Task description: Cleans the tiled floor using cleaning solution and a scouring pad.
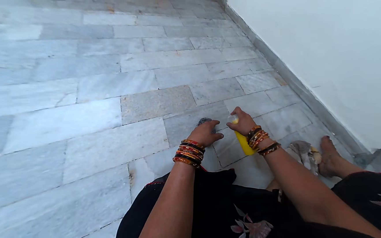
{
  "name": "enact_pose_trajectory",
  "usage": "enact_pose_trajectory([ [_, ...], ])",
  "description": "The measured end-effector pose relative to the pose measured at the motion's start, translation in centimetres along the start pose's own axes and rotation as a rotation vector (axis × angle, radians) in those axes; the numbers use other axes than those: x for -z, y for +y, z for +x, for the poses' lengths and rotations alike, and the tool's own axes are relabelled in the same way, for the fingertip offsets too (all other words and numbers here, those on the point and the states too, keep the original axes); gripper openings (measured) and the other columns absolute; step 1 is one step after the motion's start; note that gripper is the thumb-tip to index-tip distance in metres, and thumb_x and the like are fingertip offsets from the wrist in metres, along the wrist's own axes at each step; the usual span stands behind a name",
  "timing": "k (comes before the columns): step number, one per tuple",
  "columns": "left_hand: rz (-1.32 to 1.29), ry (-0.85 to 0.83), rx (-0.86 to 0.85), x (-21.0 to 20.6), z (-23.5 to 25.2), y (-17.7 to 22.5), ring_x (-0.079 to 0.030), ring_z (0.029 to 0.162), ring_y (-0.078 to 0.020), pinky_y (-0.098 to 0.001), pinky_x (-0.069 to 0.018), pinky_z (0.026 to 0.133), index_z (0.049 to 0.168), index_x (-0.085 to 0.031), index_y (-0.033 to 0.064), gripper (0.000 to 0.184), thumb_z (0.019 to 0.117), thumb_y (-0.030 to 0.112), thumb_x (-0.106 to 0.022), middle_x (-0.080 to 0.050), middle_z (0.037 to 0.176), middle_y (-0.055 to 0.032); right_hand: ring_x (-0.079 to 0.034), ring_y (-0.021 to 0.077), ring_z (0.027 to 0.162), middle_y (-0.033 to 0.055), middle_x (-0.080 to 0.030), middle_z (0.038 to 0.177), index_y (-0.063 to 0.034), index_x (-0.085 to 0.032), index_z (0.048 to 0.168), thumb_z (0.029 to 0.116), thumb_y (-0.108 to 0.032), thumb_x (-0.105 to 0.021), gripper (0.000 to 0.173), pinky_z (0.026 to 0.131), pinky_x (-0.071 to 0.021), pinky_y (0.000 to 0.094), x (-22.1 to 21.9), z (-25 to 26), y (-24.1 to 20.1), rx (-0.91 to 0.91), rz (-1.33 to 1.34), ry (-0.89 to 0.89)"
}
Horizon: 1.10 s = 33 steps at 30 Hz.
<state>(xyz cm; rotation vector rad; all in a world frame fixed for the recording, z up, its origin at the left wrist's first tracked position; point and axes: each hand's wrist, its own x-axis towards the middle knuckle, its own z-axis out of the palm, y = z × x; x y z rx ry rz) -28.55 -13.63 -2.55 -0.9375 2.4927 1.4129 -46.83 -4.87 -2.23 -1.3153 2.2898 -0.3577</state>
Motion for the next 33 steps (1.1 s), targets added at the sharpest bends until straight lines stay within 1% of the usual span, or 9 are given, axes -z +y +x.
enact_pose_trajectory([
  [7, -0.005, 0.017, -0.003, 0.6, -0.1, -0.5, -0.055, 0.136, -0.0369, -0.0599, -0.0409, 0.114, 0.154, -0.047, 0.0087, 0.061, 0.1020, 0.033, -0.068, -0.056, 0.149, -0.0201, -0.068, 0.0442, 0.103, 0.0271, -0.068, 0.113, -0.0050, -0.055, 0.135, 0.0949, -0.031, -0.075, 0.052, 0.086, -0.0530, 0.0623, 1.7, 4.6, -1.8, -0.041, -0.017, -0.037],
  [11, -0.016, 0.020, 0.003, 0.6, -0.3, -0.5, -0.055, 0.137, -0.0368, -0.0607, -0.0406, 0.114, 0.153, -0.048, 0.0096, 0.061, 0.1014, 0.034, -0.068, -0.055, 0.149, -0.0192, -0.068, 0.0447, 0.106, 0.0280, -0.067, 0.118, -0.0087, -0.051, 0.141, 0.0955, -0.035, -0.075, 0.058, 0.089, -0.0527, 0.0632, 1.6, 6.2, -1.2, -0.084, 0.031, -0.056],
  [18, -0.029, 0.009, 0.000, 0.5, -0.1, -0.8, -0.056, 0.135, -0.0375, -0.0601, -0.0419, 0.113, 0.154, -0.048, 0.0107, 0.062, 0.1010, 0.035, -0.069, -0.056, 0.148, -0.0197, -0.067, 0.0463, 0.107, 0.0281, -0.068, 0.113, -0.0061, -0.054, 0.137, 0.0951, -0.027, -0.074, 0.051, 0.089, -0.0522, 0.0638, 0.8, 8.8, -4.3, -0.017, -0.078, -0.040],
  [22, -0.066, 0.004, -0.001, 0.5, 0.1, -1.3, -0.056, 0.135, -0.0363, -0.0581, -0.0425, 0.114, 0.152, -0.049, 0.0085, 0.059, 0.1015, 0.032, -0.068, -0.056, 0.148, -0.0192, -0.068, 0.0457, 0.107, 0.0272, -0.069, 0.113, -0.0057, -0.056, 0.135, 0.0954, -0.026, -0.073, 0.047, 0.088, -0.0525, 0.0638, 0.4, 10.4, -6.3, -0.011, -0.062, -0.014],
  [25, -0.087, 0.014, 0.022, 0.3, 0.4, -1.5, -0.057, 0.135, -0.0360, -0.0585, -0.0423, 0.114, 0.152, -0.049, 0.0086, 0.059, 0.1021, 0.036, -0.067, -0.058, 0.147, -0.0189, -0.068, 0.0443, 0.107, 0.0266, -0.069, 0.114, -0.0067, -0.055, 0.136, 0.0960, -0.028, -0.073, 0.049, 0.088, -0.0529, 0.0625, 0.3, 10.8, -7.1, -0.027, 0.014, 0.005],
  [27, -0.156, 0.041, 0.056, 0.0, 0.5, -1.4, -0.058, 0.133, -0.0372, -0.0591, -0.0427, 0.113, 0.155, -0.044, 0.0059, 0.067, 0.1020, 0.040, -0.066, -0.059, 0.145, -0.0206, -0.068, 0.0431, 0.106, 0.0271, -0.068, 0.117, -0.0067, -0.053, 0.138, 0.0960, -0.031, -0.074, 0.053, 0.089, -0.0533, 0.0617, 0.2, 10.4, -7.4, -0.037, 0.139, 0.018],
  [29, -0.268, 0.084, 0.110, -0.5, 0.6, -1.2, -0.060, 0.131, -0.0391, -0.0597, -0.0440, 0.112, 0.161, -0.030, 0.0051, 0.083, 0.0995, 0.045, -0.068, -0.060, 0.143, -0.0227, -0.068, 0.0414, 0.105, 0.0271, -0.067, 0.120, -0.0072, -0.051, 0.141, 0.0961, -0.032, -0.074, 0.056, 0.088, -0.0534, 0.0604, 0.0, 9.4, -8.1, -0.046, 0.276, 0.053],
  [31, -0.352, 0.137, 0.169, -0.8, 0.6, -0.8, -0.062, 0.127, -0.0420, -0.0623, -0.0460, 0.108, 0.165, -0.016, 0.0081, 0.097, 0.0962, 0.047, -0.072, -0.061, 0.139, -0.0262, -0.068, 0.0404, 0.105, 0.0262, -0.066, 0.121, -0.0085, -0.048, 0.143, 0.0964, -0.033, -0.074, 0.058, 0.087, -0.0536, 0.0596, -0.3, 8.5, -9.0, -0.056, 0.369, 0.106],
  [33, -0.408, 0.213, 0.213, -0.8, 0.5, -0.6, -0.063, 0.122, -0.0449, -0.0648, -0.0472, 0.104, 0.167, -0.010, 0.0125, 0.103, 0.0941, 0.043, -0.076, -0.061, 0.135, -0.0290, -0.067, 0.0407, 0.108, 0.0259, -0.066, 0.122, -0.0090, -0.047, 0.144, 0.0971, -0.034, -0.073, 0.059, 0.088, -0.0532, 0.0598, -0.9, 7.8, -10.2, -0.077, 0.412, 0.146],
])
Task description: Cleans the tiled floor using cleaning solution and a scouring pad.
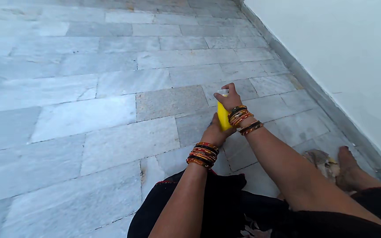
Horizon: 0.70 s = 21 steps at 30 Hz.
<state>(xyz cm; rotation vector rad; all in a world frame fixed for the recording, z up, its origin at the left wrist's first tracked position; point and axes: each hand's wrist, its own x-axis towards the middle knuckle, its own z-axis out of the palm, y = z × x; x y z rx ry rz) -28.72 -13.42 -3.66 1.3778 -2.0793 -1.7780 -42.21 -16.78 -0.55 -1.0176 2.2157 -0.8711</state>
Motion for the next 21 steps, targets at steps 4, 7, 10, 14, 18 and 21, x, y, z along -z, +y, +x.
enact_pose_trajectory([
  [4, -0.074, 0.163, 0.004, 1.1, 0.1, 0.1, -0.064, 0.117, -0.0482, -0.0684, -0.0496, 0.098, 0.167, -0.003, 0.0197, 0.109, 0.0901, 0.016, -0.079, -0.061, 0.134, -0.0308, -0.062, 0.0430, 0.120, 0.0275, -0.056, 0.139, -0.0084, -0.045, 0.148, 0.0996, -0.039, -0.068, 0.061, 0.094, -0.0515, 0.0605, -1.4, -1.5, -1.9, -0.031, -0.057, -0.081],
  [7, -0.054, 0.282, 0.017, 2.6, 0.2, -0.6, -0.062, 0.119, -0.0506, -0.0699, -0.0484, 0.097, 0.167, -0.001, 0.0199, 0.108, 0.0914, 0.016, -0.077, -0.056, 0.140, -0.0324, -0.061, 0.0434, 0.123, 0.0280, -0.053, 0.145, -0.0134, -0.040, 0.154, 0.1016, -0.044, -0.063, 0.065, 0.098, -0.0502, 0.0614, -2.0, -3.5, -2.8, -0.002, -0.122, -0.241],
  [10, 0.030, 0.412, -0.035, 3.5, 0.4, -1.8, -0.063, 0.116, -0.0527, -0.0711, -0.0498, 0.094, 0.167, 0.001, 0.0197, 0.111, 0.0904, 0.020, -0.079, -0.053, 0.143, -0.0338, -0.062, 0.0416, 0.124, 0.0262, -0.056, 0.143, -0.0166, -0.032, 0.161, 0.1048, -0.035, -0.060, 0.066, 0.101, -0.0502, 0.0606, -2.7, -5.2, -2.5, 0.090, -0.077, -0.308],
  [14, 0.181, 0.504, -0.150, 4.0, 0.1, -1.7, -0.067, 0.110, -0.0481, -0.0670, -0.0535, 0.091, 0.167, 0.005, 0.0259, 0.103, 0.0972, 0.016, -0.069, -0.053, 0.141, -0.0314, -0.061, 0.0418, 0.126, 0.0259, -0.055, 0.144, -0.0205, -0.032, 0.163, 0.1078, -0.027, -0.051, 0.058, 0.103, -0.0492, 0.0607, -3.1, -6.8, -2.3, 0.112, -0.151, -0.343],
  [18, 0.197, 0.480, -0.266, 5.1, -0.3, -1.8, -0.061, 0.117, -0.0480, -0.0687, -0.0483, 0.094, 0.164, -0.027, 0.0263, 0.080, 0.0961, 0.011, -0.067, -0.057, 0.135, -0.0288, -0.067, 0.0379, 0.111, 0.0246, -0.061, 0.137, -0.0134, -0.024, 0.165, 0.1102, -0.036, -0.047, 0.063, 0.093, -0.0541, 0.0558, -3.6, -9.1, 0.9, 0.174, 0.158, -0.264],
  [21, 0.158, 0.478, -0.173, 5.4, -0.7, -1.7, -0.066, 0.101, -0.0515, -0.0717, -0.0496, 0.083, 0.157, -0.037, 0.0176, 0.071, 0.0948, 0.015, -0.071, -0.064, 0.122, -0.0324, -0.069, 0.0377, 0.106, 0.0269, -0.057, 0.141, -0.0099, -0.025, 0.163, 0.1093, -0.031, -0.051, 0.063, 0.087, -0.0579, 0.0540, -4.6, -11.8, 4.6, 0.152, 0.288, -0.252],
])
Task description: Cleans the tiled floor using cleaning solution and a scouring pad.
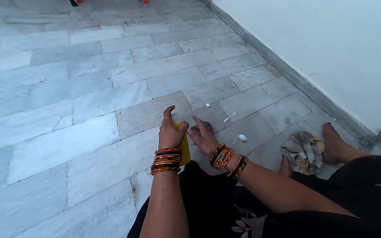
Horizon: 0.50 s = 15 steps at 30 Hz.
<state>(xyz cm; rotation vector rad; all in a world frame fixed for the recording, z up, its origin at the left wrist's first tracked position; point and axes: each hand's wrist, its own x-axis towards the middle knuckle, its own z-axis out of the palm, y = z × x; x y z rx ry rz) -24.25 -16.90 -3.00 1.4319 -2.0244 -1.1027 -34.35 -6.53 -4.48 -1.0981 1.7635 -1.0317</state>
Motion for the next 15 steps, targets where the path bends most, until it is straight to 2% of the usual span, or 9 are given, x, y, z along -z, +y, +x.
enact_pose_trajectory([
  [3, -0.022, -0.016, 0.085, 0.0, -0.3, 0.7, -0.066, 0.089, -0.0491, -0.0691, -0.0494, 0.075, 0.153, -0.041, 0.0163, 0.061, 0.0974, 0.021, -0.068, -0.067, 0.105, -0.0309, -0.065, 0.0350, 0.118, 0.0265, -0.051, 0.149, -0.0125, -0.017, 0.165, 0.1046, -0.029, -0.061, 0.077, 0.097, -0.0549, 0.0491, -0.9, -2.1, 2.9, -0.205, 0.148, -0.188],
  [5, -0.051, -0.045, 0.099, -0.1, -0.6, 1.3, -0.066, 0.085, -0.0465, -0.0669, -0.0491, 0.073, 0.151, -0.043, 0.0173, 0.058, 0.0991, 0.023, -0.067, -0.067, 0.102, -0.0295, -0.064, 0.0330, 0.120, 0.0268, -0.051, 0.147, -0.0126, -0.011, 0.166, 0.1036, -0.024, -0.063, 0.082, 0.097, -0.0559, 0.0457, -1.4, -2.7, 3.6, -0.276, 0.406, -0.269],
  [7, -0.089, -0.035, 0.102, -0.5, -0.7, 1.5, -0.066, 0.081, -0.0419, -0.0636, -0.0506, 0.072, 0.149, -0.046, 0.0183, 0.054, 0.0998, 0.026, -0.067, -0.067, 0.100, -0.0267, -0.068, 0.0291, 0.111, 0.0248, -0.057, 0.138, -0.0123, -0.015, 0.163, 0.1047, -0.018, -0.059, 0.073, 0.091, -0.0588, 0.0433, -2.0, -2.9, 2.9, -0.296, 0.609, -0.280],
  [9, -0.122, -0.014, 0.100, -0.7, -0.6, 1.5, -0.065, 0.081, -0.0398, -0.0621, -0.0502, 0.072, 0.148, -0.046, 0.0193, 0.054, 0.1007, 0.033, -0.068, -0.067, 0.101, -0.0255, -0.069, 0.0244, 0.107, 0.0209, -0.059, 0.134, -0.0112, -0.023, 0.159, 0.1067, -0.017, -0.057, 0.063, 0.089, -0.0594, 0.0398, -2.3, -2.7, 1.3, -0.298, 0.644, -0.254],
  [11, -0.149, -0.042, 0.104, -0.2, -0.4, 1.4, -0.065, 0.087, -0.0417, -0.0633, -0.0498, 0.075, 0.154, -0.041, 0.0229, 0.065, 0.0980, 0.037, -0.072, -0.066, 0.111, -0.0278, -0.068, 0.0236, 0.105, 0.0202, -0.058, 0.134, -0.0114, -0.026, 0.158, 0.1064, -0.016, -0.058, 0.061, 0.087, -0.0588, 0.0390, -2.5, -2.1, 0.6, -0.295, 0.651, -0.230],
  [12, -0.161, -0.085, 0.108, 0.2, -0.4, 1.3, -0.063, 0.090, -0.0426, -0.0635, -0.0488, 0.076, 0.157, -0.034, 0.0245, 0.074, 0.0963, 0.036, -0.074, -0.064, 0.117, -0.0292, -0.068, 0.0238, 0.104, 0.0204, -0.057, 0.134, -0.0118, -0.026, 0.158, 0.1063, -0.016, -0.058, 0.061, 0.086, -0.0582, 0.0391, -2.5, -1.7, 0.6, -0.300, 0.668, -0.232],
  [14, -0.169, -0.142, 0.088, 0.3, -0.4, 0.9, -0.066, 0.095, -0.0433, -0.0652, -0.0520, 0.081, 0.162, -0.023, 0.0272, 0.092, 0.0911, 0.028, -0.081, -0.064, 0.121, -0.0291, -0.067, 0.0229, 0.099, 0.0200, -0.058, 0.129, -0.0122, -0.028, 0.157, 0.1075, -0.018, -0.056, 0.057, 0.083, -0.0577, 0.0376, -2.4, -1.0, 0.8, -0.331, 0.710, -0.250],
  [15, -0.158, -0.139, 0.069, 0.1, -0.2, 0.7, -0.067, 0.095, -0.0442, -0.0665, -0.0524, 0.081, 0.163, -0.022, 0.0275, 0.096, 0.0886, 0.023, -0.083, -0.065, 0.120, -0.0295, -0.066, 0.0226, 0.096, 0.0197, -0.059, 0.126, -0.0120, -0.030, 0.156, 0.1079, -0.018, -0.055, 0.054, 0.082, -0.0574, 0.0371, -2.2, -0.8, 0.7, -0.348, 0.724, -0.269],
])
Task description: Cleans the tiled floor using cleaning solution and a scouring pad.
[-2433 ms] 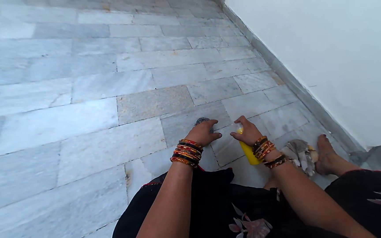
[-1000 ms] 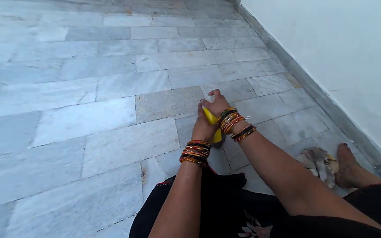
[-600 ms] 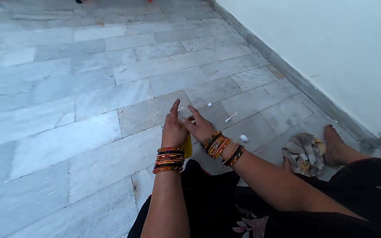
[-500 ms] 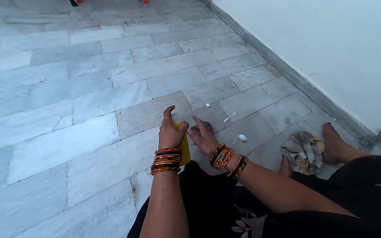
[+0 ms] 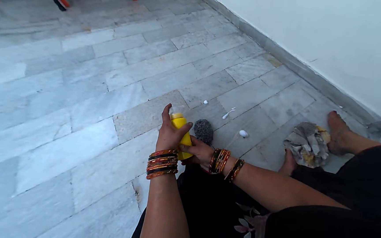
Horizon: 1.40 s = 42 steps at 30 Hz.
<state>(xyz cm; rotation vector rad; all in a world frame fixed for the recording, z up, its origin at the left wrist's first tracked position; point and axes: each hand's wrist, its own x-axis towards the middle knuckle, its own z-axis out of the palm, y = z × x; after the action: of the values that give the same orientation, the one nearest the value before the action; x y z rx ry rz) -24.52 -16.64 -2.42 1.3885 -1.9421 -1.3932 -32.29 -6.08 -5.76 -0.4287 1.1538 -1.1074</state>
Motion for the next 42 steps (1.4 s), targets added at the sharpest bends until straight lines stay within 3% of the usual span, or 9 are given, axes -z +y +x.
enact_pose_trajectory([
  [4, 0.074, 0.104, 0.001, -0.6, 0.5, -0.2, -0.067, 0.089, -0.0440, -0.0666, -0.0517, 0.077, 0.159, -0.030, 0.0263, 0.091, 0.0846, 0.017, -0.082, -0.067, 0.111, -0.0277, -0.067, 0.0190, 0.089, 0.0167, -0.062, 0.118, -0.0114, -0.032, 0.153, 0.1102, -0.022, -0.049, 0.048, 0.078, -0.0575, 0.0337, -0.1, 0.0, -0.2, -0.022, -0.019, -0.026],
  [8, 0.175, 0.178, 0.059, -1.1, 0.7, -0.3, -0.065, 0.100, -0.0510, -0.0713, -0.0492, 0.080, 0.154, -0.039, 0.0192, 0.084, 0.0835, 0.013, -0.083, -0.064, 0.119, -0.0311, -0.068, 0.0221, 0.098, 0.0208, -0.060, 0.131, -0.0109, -0.033, 0.157, 0.1126, -0.032, -0.042, 0.050, 0.084, -0.0568, 0.0358, -0.2, 0.0, 1.0, -0.054, -0.079, 0.026],
  [15, 0.221, 0.159, 0.129, -1.4, 1.1, -0.8, -0.063, 0.107, -0.0531, -0.0724, -0.0488, 0.084, 0.149, -0.044, 0.0109, 0.076, 0.0840, 0.012, -0.083, -0.062, 0.123, -0.0327, -0.066, 0.0177, 0.094, 0.0181, -0.060, 0.127, -0.0040, -0.036, 0.154, 0.1124, -0.028, -0.044, 0.049, 0.082, -0.0548, 0.0305, 0.9, -1.2, 2.0, -0.206, -0.107, 0.057],
  [23, 0.183, 0.327, 0.182, 0.1, 1.6, -2.8, -0.058, 0.120, -0.0565, -0.0745, -0.0455, 0.092, 0.159, -0.033, 0.0181, 0.087, 0.0881, 0.018, -0.083, -0.053, 0.140, -0.0347, -0.061, 0.0306, 0.125, 0.0233, -0.058, 0.142, 0.0011, -0.050, 0.147, 0.1107, -0.024, -0.047, 0.044, 0.106, -0.0476, 0.0452, 5.2, -2.2, 3.4, -0.084, -0.617, 0.032],
  [29, -0.006, 0.703, -0.070, 2.5, 1.0, -3.2, -0.045, 0.144, -0.0382, -0.0504, -0.0387, 0.117, 0.161, -0.026, 0.0076, 0.093, 0.0856, 0.007, -0.080, -0.037, 0.159, -0.0277, -0.061, 0.0291, 0.127, 0.0216, -0.060, 0.140, 0.0003, -0.058, 0.141, 0.1092, -0.020, -0.046, 0.040, 0.112, -0.0448, 0.0430, 8.2, -3.0, 5.5, 0.052, -0.876, 0.027],
  [32, -0.063, 0.834, -0.068, 3.4, 0.4, -3.1, -0.052, 0.138, -0.0321, -0.0419, -0.0430, 0.113, 0.158, -0.030, 0.0039, 0.087, 0.0861, 0.007, -0.079, -0.045, 0.154, -0.0263, -0.061, 0.0307, 0.126, 0.0231, -0.061, 0.138, 0.0011, -0.059, 0.139, 0.1086, -0.017, -0.046, 0.038, 0.111, -0.0454, 0.0428, 8.5, -2.8, 5.6, 0.102, -0.942, -0.014],
  [36, -0.009, 0.848, 0.089, 4.4, 0.4, -3.3, -0.056, 0.133, -0.0379, -0.0490, -0.0470, 0.108, 0.155, -0.034, 0.0046, 0.079, 0.0875, 0.003, -0.074, -0.052, 0.147, -0.0282, -0.062, 0.0302, 0.123, 0.0227, -0.062, 0.136, 0.0010, -0.059, 0.140, 0.1087, -0.016, -0.046, 0.038, 0.109, -0.0460, 0.0412, 8.4, -2.7, 5.1, 0.086, -0.951, -0.035],
  [39, 0.040, 0.846, 0.134, 4.8, -0.1, -3.2, -0.046, 0.142, -0.0416, -0.0490, -0.0418, 0.114, 0.159, -0.031, 0.0061, 0.081, 0.0886, 0.001, -0.071, -0.040, 0.155, -0.0309, -0.064, 0.0313, 0.119, 0.0239, -0.059, 0.138, 0.0015, -0.057, 0.140, 0.1084, -0.017, -0.050, 0.037, 0.104, -0.0500, 0.0429, 8.3, -3.0, 4.4, 0.034, -0.855, 0.084],
  [42, 0.177, 0.828, 0.003, 4.9, -1.3, -2.0, -0.030, 0.151, -0.0468, -0.0512, -0.0263, 0.124, 0.158, -0.032, -0.0015, 0.078, 0.0906, 0.009, -0.069, -0.030, 0.160, -0.0350, -0.065, 0.0376, 0.117, 0.0267, -0.059, 0.135, 0.0032, -0.055, 0.139, 0.1053, -0.020, -0.058, 0.041, 0.100, -0.0537, 0.0501, 9.0, -2.5, 3.8, 0.100, -0.839, 0.376],
])
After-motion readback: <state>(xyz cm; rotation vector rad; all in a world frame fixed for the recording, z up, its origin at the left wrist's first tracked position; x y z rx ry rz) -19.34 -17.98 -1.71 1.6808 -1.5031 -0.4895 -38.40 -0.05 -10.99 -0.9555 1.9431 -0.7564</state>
